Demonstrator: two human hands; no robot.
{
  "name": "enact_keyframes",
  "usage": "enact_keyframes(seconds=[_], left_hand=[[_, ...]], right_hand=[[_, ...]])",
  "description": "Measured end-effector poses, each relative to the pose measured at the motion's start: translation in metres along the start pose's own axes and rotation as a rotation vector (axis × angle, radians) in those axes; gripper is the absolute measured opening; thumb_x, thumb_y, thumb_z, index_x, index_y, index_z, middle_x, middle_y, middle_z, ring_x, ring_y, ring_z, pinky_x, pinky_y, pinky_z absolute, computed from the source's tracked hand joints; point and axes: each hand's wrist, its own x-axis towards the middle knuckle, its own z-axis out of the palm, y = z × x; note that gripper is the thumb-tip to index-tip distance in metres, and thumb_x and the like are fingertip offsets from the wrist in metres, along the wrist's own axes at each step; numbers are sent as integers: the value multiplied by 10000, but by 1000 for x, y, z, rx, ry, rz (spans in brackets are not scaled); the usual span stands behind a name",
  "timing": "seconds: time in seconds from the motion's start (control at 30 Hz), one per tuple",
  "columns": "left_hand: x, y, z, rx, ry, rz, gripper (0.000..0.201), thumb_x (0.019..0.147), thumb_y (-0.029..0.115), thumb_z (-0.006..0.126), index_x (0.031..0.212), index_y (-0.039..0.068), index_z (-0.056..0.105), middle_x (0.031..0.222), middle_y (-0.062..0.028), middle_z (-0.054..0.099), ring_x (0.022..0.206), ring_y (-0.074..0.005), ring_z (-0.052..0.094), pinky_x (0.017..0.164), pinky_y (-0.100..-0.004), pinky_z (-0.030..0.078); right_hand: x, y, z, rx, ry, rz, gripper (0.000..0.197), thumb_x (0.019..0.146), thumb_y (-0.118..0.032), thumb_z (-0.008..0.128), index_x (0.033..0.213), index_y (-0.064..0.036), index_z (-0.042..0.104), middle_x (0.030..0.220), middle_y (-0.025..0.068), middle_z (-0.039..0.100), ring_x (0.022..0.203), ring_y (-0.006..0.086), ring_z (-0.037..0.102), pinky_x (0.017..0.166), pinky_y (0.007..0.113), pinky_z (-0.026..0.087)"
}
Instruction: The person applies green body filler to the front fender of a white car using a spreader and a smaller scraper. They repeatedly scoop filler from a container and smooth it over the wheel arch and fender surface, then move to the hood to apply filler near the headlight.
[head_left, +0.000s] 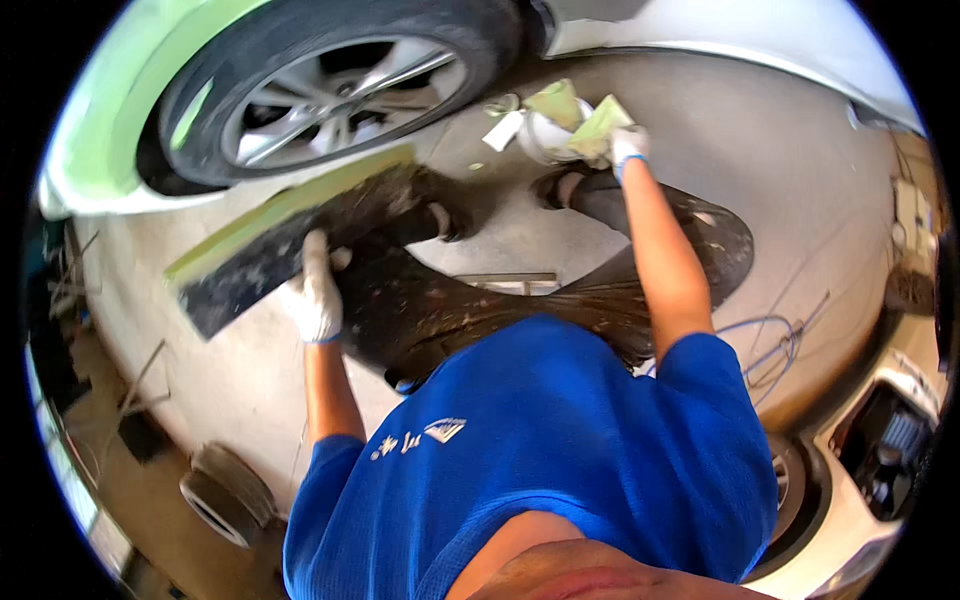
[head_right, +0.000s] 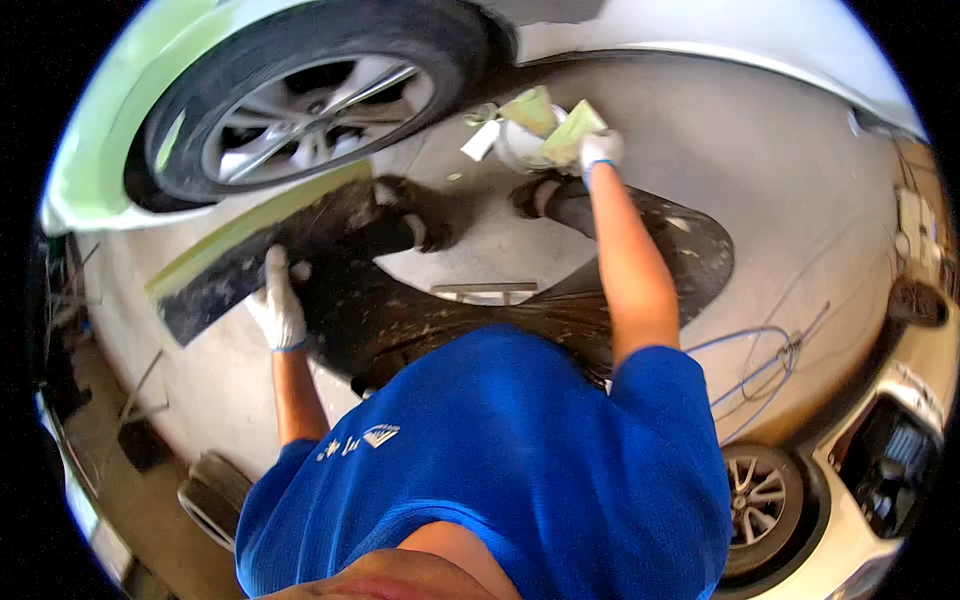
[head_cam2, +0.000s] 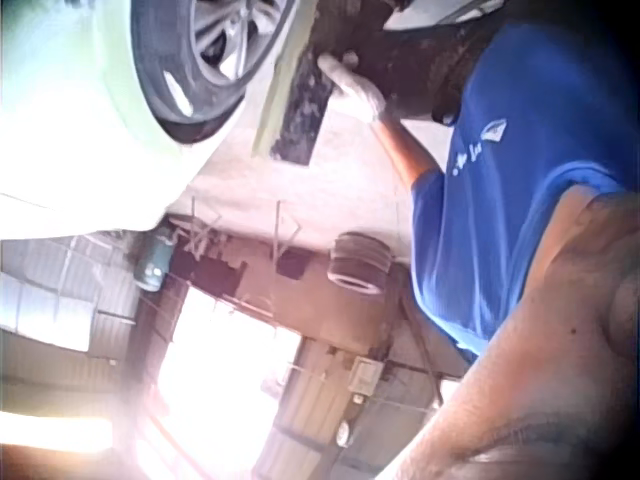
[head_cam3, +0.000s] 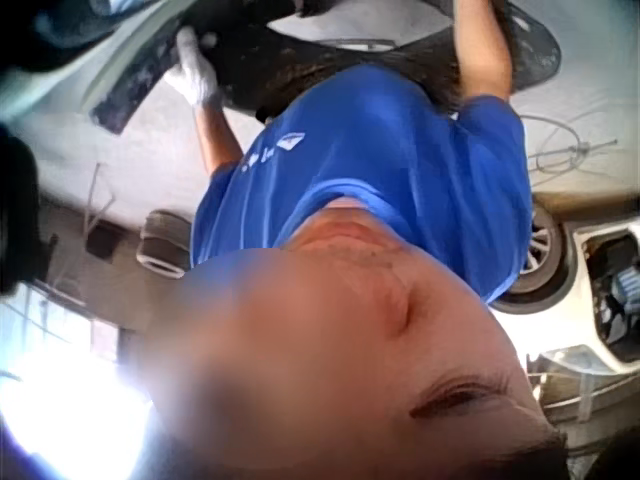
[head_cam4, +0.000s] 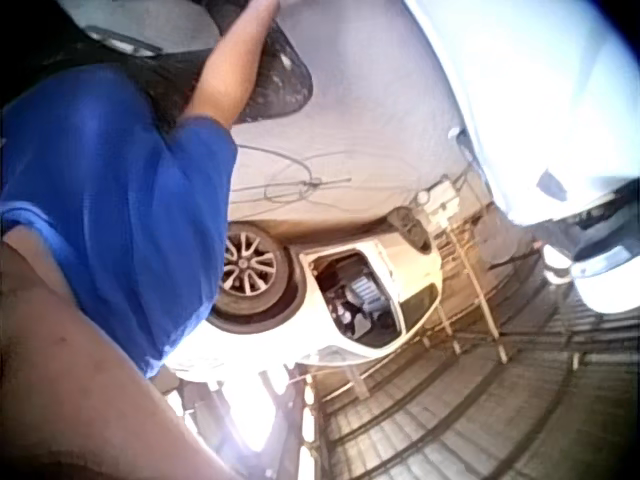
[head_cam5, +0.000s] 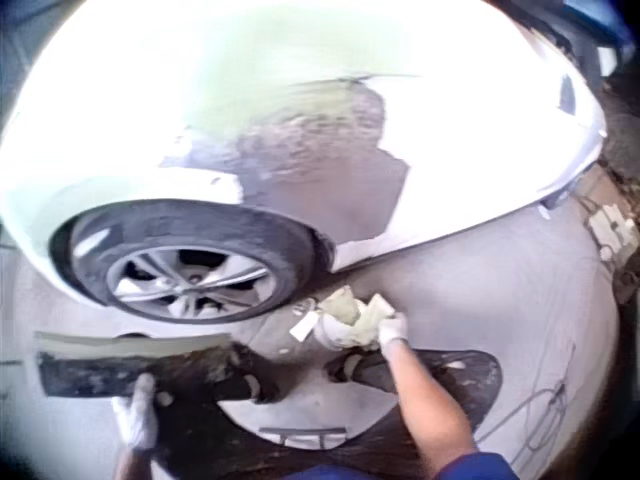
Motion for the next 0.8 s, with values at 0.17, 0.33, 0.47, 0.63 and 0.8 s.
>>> enact_keyframes(seconds=[0.17,0.33,0.47,0.63,0.8], left_hand=[[-5,-2,6,-205,-58,-21,316,977,243,696,1134,-26,646,955,-107,707,720,-176,679,683,-313,558],[-25,10,24,-174,-187,-113,295,977,227,697,1098,-40,671,969,-103,709,785,-177,690,737,-326,575],[-37,10,37,-328,-169,55,255,982,195,687,1106,-28,676,1010,-97,707,862,-156,686,773,-316,575],[-52,26,28,-399,-225,19,273,980,194,694,1131,-32,664,1041,-102,705,857,-162,689,779,-321,581],[-47,16,34,-443,-223,141,308,979,174,694,1193,-40,637,1117,-117,685,900,-168,677,816,-319,578]], right_hand=[[-164,-135,-45,778,-681,-91,154,916,-34,669,1067,-15,644,962,39,661,843,164,663,713,291,571],[-253,-173,-76,501,-682,-291,141,878,-99,736,1001,-41,699,921,-41,642,854,66,566,795,218,452],[-268,-179,-89,557,-691,-315,81,877,-110,725,898,-62,664,860,-63,601,800,53,523,734,225,435],[-260,-167,-94,600,-677,-320,66,881,-106,715,899,-62,668,863,-57,605,794,59,534,737,224,443],[-286,-186,-99,552,-671,-339,72,886,-122,711,922,-67,683,880,-35,642,787,60,554,711,238,467]])
